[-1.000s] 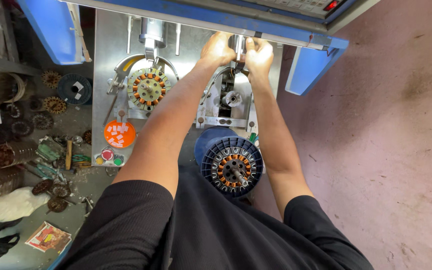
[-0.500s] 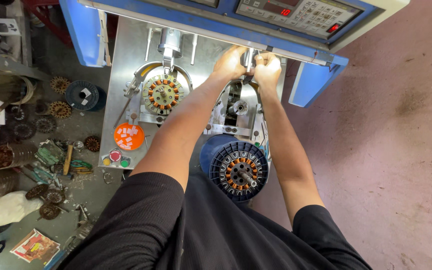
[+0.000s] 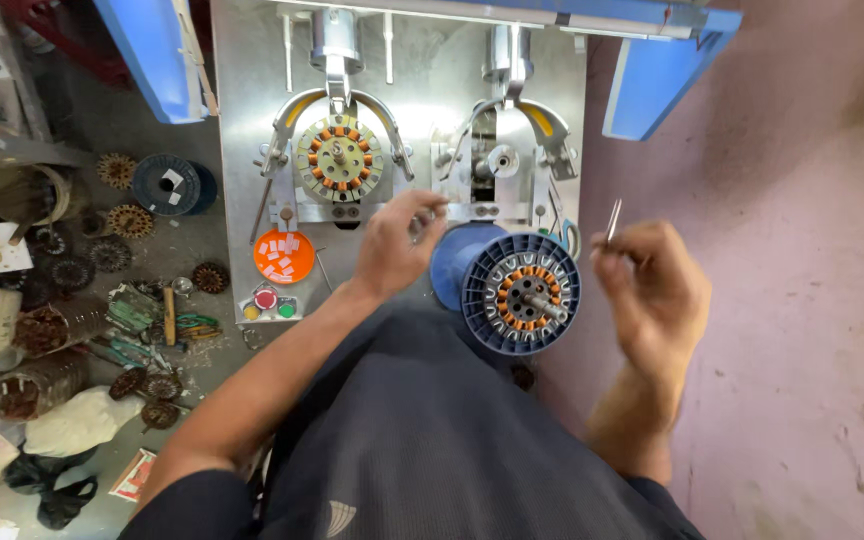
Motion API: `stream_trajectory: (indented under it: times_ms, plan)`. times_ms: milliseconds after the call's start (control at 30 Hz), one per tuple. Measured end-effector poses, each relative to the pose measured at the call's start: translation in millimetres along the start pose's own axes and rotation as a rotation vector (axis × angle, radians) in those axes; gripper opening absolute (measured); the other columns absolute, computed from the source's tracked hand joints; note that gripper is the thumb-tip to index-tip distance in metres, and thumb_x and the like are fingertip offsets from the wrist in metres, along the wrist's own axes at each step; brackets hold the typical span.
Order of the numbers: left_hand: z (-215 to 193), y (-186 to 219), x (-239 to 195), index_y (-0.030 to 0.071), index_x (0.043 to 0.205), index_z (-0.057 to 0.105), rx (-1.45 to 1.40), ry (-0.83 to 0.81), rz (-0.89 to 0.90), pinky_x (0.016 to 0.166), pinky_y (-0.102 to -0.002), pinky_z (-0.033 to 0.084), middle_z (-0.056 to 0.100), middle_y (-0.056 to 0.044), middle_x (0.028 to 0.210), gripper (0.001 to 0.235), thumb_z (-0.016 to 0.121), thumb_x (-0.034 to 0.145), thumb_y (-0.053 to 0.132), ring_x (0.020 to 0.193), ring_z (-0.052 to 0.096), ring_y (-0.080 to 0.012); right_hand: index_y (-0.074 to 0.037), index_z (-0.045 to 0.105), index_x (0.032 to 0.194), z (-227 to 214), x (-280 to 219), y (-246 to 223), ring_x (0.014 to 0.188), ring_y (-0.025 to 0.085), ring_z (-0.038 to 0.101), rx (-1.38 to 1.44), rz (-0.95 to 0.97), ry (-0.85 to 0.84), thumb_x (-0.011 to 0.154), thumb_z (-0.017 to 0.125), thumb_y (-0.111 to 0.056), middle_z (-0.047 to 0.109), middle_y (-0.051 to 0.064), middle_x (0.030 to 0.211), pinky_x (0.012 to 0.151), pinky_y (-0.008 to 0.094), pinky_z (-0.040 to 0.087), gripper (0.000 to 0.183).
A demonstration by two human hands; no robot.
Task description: The person assembles a cylindrical metal component using a small tool, then places it into a machine to process a stator. The person removes the processed stator and places it into a blue container.
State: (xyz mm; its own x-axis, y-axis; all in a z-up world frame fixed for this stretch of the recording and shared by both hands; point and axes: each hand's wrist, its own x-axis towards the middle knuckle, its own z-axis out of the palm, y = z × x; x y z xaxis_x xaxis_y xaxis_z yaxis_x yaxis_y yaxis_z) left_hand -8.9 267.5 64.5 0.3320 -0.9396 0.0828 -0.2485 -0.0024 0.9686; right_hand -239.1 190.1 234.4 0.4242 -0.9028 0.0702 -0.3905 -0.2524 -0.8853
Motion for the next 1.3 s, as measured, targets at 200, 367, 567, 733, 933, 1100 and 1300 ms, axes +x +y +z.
stream_trajectory:
  times_ms: [200,367,567,733,933,1100,1300]
  plan:
    - [-106.7,-75.2,-179.7,0.001,0.085,0.062,0.3,0.146,-0.497,0.068,-0.035,0.049,0.061,-0.011,0.077,0.029,0.075,0.096,0.024,0.069,0.056,-0.0214,-0.008,0.072,0.099,139.2,-74.1,17.2,0.09,0.024,0.069,-0.199,0.065,-0.488,0.089,0.076,-0.007,0.064,0.006,0.1,0.077,0.034,0.055,0.012]
    - [-193.0,-116.8,-351.8,-0.004,0.087,0.061,0.207,-0.153,-1.681,0.073,-0.04,0.051,0.065,-0.013,0.082,0.053,0.063,0.103,0.046,0.077,0.058,-0.0216,-0.008,0.071,0.091,257.5,-66.2,151.2,0.095,0.034,0.063,-0.591,0.039,-0.522,0.085,0.07,-0.013,0.064,0.011,0.097,0.081,0.047,0.051,0.007]
    - [-215.5,-126.4,-363.4,-0.001,0.082,0.06,0.132,-0.283,-1.835,0.069,-0.039,0.05,0.062,-0.011,0.075,0.047,0.065,0.099,0.042,0.072,0.057,-0.0198,-0.007,0.066,0.098,300.8,-64.9,188.4,0.092,0.036,0.062,-0.713,-0.024,-0.346,0.086,0.073,-0.014,0.062,0.014,0.097,0.078,0.048,0.049,0.015]
    - [-246.0,-115.7,-373.8,0.001,0.077,0.059,0.111,-0.375,-1.696,0.065,-0.038,0.049,0.06,-0.009,0.07,0.043,0.067,0.095,0.039,0.068,0.056,-0.0183,-0.003,0.063,0.118,264.6,-69.8,88.3,0.097,0.039,0.062,-0.478,-0.017,-0.28,0.082,0.076,-0.012,0.062,0.018,0.107,0.081,0.046,0.05,0.039]
    - [-226.6,-96.6,-261.7,0.003,0.071,0.058,0.191,-0.325,-1.113,0.061,-0.037,0.048,0.057,-0.006,0.063,0.038,0.069,0.09,0.035,0.063,0.054,-0.0165,-0.007,0.071,0.115,146.9,-86.5,-40.8,0.105,0.024,0.068,-0.505,-0.265,0.14,0.086,0.082,-0.002,0.068,0.008,0.111,0.09,0.038,0.056,0.032]
    - [-112.7,-33.0,-126.9,0.006,0.091,0.06,-0.068,-0.281,-0.671,0.06,-0.03,0.05,0.065,-0.004,0.068,0.031,0.067,0.092,0.036,0.061,0.061,-0.012,-0.004,0.074,0.11,66.3,-69.5,-33.4,0.088,0.034,0.06,-1.029,-0.093,0.156,0.082,0.084,-0.013,0.065,0.018,0.101,0.076,0.044,0.052,0.031]
    - [26.1,12.0,-69.4,0.006,0.137,0.046,-0.034,-0.485,-0.36,0.081,-0.045,0.054,0.077,-0.02,0.092,0.055,0.055,0.1,0.046,0.09,0.073,-0.0394,-0.003,0.07,0.104,41.4,-69.6,18.6,0.081,0.027,0.073,-0.637,-0.029,-0.082,0.09,0.077,-0.015,0.074,0.012,0.094,0.068,0.036,0.057,0.02]
